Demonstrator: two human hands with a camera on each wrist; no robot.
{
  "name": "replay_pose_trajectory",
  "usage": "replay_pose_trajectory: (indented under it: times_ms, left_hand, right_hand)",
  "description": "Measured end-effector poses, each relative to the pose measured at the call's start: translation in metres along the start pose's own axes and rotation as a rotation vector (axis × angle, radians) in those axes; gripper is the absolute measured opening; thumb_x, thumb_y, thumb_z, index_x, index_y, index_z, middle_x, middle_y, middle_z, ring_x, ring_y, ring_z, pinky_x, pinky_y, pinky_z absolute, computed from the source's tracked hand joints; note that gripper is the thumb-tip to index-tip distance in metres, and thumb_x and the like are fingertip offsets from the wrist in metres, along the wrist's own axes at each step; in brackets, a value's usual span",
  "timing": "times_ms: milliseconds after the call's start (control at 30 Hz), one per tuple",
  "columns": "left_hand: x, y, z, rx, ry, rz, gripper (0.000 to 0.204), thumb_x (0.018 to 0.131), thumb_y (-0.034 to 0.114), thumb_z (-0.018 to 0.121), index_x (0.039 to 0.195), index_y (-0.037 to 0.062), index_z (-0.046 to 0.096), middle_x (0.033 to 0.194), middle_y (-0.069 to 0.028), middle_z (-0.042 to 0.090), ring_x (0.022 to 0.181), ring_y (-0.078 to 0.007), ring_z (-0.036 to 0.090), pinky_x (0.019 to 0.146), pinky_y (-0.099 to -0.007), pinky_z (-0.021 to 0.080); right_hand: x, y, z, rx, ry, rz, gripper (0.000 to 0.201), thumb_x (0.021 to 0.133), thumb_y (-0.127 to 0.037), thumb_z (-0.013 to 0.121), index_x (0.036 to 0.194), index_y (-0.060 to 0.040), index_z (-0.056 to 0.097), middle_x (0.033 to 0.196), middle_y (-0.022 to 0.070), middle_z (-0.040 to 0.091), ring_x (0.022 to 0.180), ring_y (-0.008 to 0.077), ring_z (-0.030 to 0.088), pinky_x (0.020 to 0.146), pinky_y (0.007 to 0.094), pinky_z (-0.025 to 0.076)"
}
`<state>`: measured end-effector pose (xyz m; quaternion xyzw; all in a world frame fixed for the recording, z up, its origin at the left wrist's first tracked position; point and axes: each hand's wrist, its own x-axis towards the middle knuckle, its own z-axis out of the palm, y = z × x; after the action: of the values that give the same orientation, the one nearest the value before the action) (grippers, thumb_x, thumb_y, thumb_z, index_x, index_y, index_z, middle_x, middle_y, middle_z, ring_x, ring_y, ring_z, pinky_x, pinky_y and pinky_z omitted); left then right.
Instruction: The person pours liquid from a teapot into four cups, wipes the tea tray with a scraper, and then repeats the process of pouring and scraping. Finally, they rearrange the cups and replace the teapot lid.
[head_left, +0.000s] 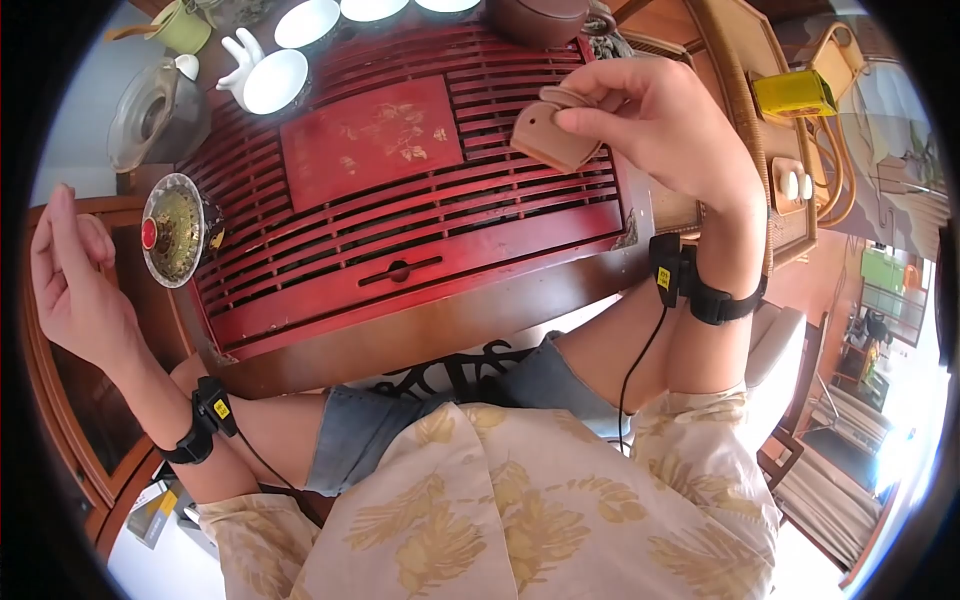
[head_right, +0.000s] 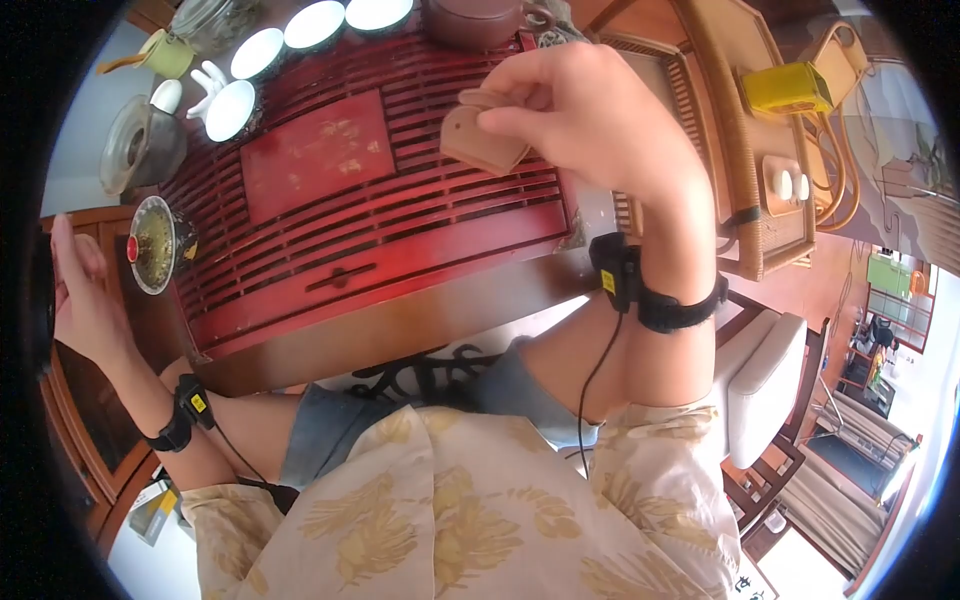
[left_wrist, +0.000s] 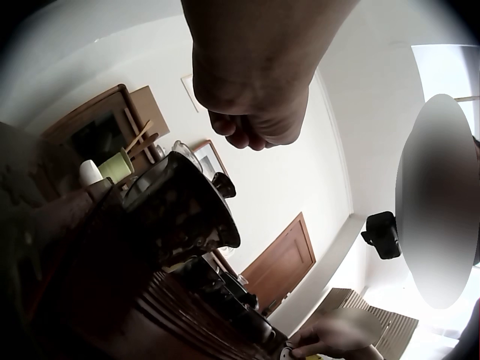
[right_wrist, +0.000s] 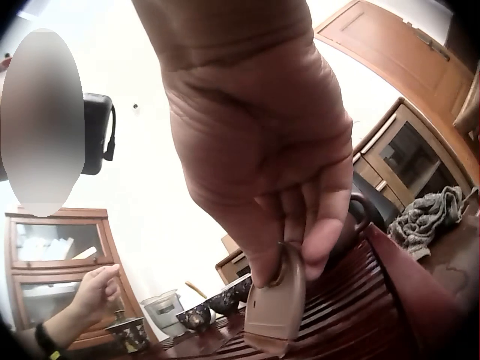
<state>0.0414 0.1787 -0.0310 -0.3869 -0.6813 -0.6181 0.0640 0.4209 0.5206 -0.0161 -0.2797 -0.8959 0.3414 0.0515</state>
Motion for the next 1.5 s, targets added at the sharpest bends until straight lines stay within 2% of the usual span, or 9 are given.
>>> replay_pose_trajectory:
  times_ms: [100, 200, 300, 467, 700, 933, 1133, 1367, 1500]
  left_hand:
    - [0.000, 0.002, 0.002, 0.016, 0.000, 0.014, 0.022, 0.109, 0.006, 0.073, 0.123, -0.0105, 0.073, 0.074, -0.0030, 0.061, 0.065, -0.0080, 0.052, 0.059, -0.0240, 0.038]
    - [0.000, 0.001, 0.002, 0.019, -0.010, 0.015, 0.022, 0.109, 0.007, 0.073, 0.124, -0.0104, 0.073, 0.074, -0.0028, 0.061, 0.065, -0.0079, 0.051, 0.059, -0.0241, 0.037]
    - [-0.002, -0.002, 0.001, -0.007, 0.015, -0.023, 0.023, 0.109, 0.007, 0.073, 0.124, -0.0101, 0.073, 0.074, -0.0024, 0.060, 0.065, -0.0075, 0.051, 0.058, -0.0236, 0.036]
    - [-0.004, 0.004, 0.006, 0.049, 0.037, 0.001, 0.022, 0.110, 0.008, 0.073, 0.124, -0.0094, 0.073, 0.073, -0.0020, 0.059, 0.065, -0.0067, 0.049, 0.058, -0.0226, 0.034]
    - [-0.003, 0.005, 0.006, 0.059, 0.042, -0.009, 0.022, 0.110, 0.008, 0.073, 0.124, -0.0087, 0.073, 0.073, -0.0017, 0.059, 0.064, -0.0063, 0.049, 0.058, -0.0223, 0.033]
    - [-0.003, 0.005, 0.006, 0.042, 0.034, -0.002, 0.023, 0.110, 0.007, 0.073, 0.125, -0.0090, 0.072, 0.073, -0.0016, 0.059, 0.064, -0.0064, 0.049, 0.058, -0.0225, 0.033]
    - [-0.002, 0.001, 0.001, 0.043, 0.029, -0.007, 0.023, 0.110, 0.007, 0.072, 0.126, -0.0092, 0.072, 0.074, -0.0022, 0.060, 0.065, -0.0070, 0.050, 0.059, -0.0225, 0.034]
    - [-0.001, -0.002, -0.001, 0.027, 0.016, -0.003, 0.022, 0.110, 0.007, 0.073, 0.126, -0.0088, 0.072, 0.074, -0.0028, 0.061, 0.066, -0.0074, 0.051, 0.060, -0.0226, 0.036]
    - [-0.001, -0.001, -0.001, 0.029, 0.029, -0.012, 0.023, 0.110, 0.007, 0.073, 0.126, -0.0089, 0.072, 0.074, -0.0031, 0.061, 0.066, -0.0075, 0.051, 0.059, -0.0228, 0.035]
  right_hand:
    - [-0.002, -0.012, -0.001, 0.167, -0.040, 0.013, 0.026, 0.092, -0.016, 0.084, 0.113, -0.0011, 0.083, 0.093, 0.0140, 0.082, 0.084, 0.0235, 0.078, 0.079, 0.0362, 0.062]
    - [-0.001, -0.005, 0.017, 0.191, -0.121, -0.184, 0.027, 0.091, -0.016, 0.083, 0.113, -0.0013, 0.083, 0.093, 0.0147, 0.082, 0.085, 0.0263, 0.079, 0.081, 0.0376, 0.062]
    - [0.002, -0.010, 0.016, 0.060, -0.193, -0.106, 0.026, 0.098, -0.013, 0.085, 0.119, 0.0025, 0.081, 0.100, 0.0056, 0.082, 0.091, 0.0098, 0.073, 0.085, 0.0295, 0.061]
    - [0.001, 0.012, -0.006, -0.032, -0.008, -0.055, 0.027, 0.098, -0.013, 0.086, 0.120, 0.0022, 0.080, 0.099, 0.0035, 0.080, 0.091, 0.0089, 0.072, 0.084, 0.0285, 0.061]
    - [-0.007, 0.006, -0.013, 0.012, -0.212, -0.047, 0.029, 0.096, -0.013, 0.088, 0.120, 0.0025, 0.080, 0.100, 0.0034, 0.080, 0.091, 0.0095, 0.073, 0.087, 0.0285, 0.060]
    - [-0.002, 0.019, -0.020, -0.169, 0.014, 0.059, 0.031, 0.096, -0.016, 0.088, 0.121, 0.0016, 0.081, 0.101, 0.0072, 0.082, 0.091, 0.0102, 0.073, 0.085, 0.0283, 0.059]
    - [-0.005, 0.005, -0.012, 0.100, -0.232, -0.038, 0.030, 0.096, -0.014, 0.087, 0.120, 0.0012, 0.081, 0.101, 0.0064, 0.083, 0.091, 0.0102, 0.073, 0.085, 0.0301, 0.060]
    - [0.000, 0.021, -0.010, -0.161, 0.077, -0.059, 0.030, 0.096, -0.015, 0.086, 0.122, 0.0003, 0.082, 0.097, 0.0054, 0.082, 0.088, 0.0090, 0.072, 0.084, 0.0301, 0.060]
    - [0.002, 0.018, -0.011, 0.028, 0.035, 0.017, 0.028, 0.101, -0.017, 0.084, 0.121, 0.0016, 0.081, 0.098, 0.0024, 0.080, 0.087, 0.0065, 0.071, 0.081, 0.0266, 0.059]
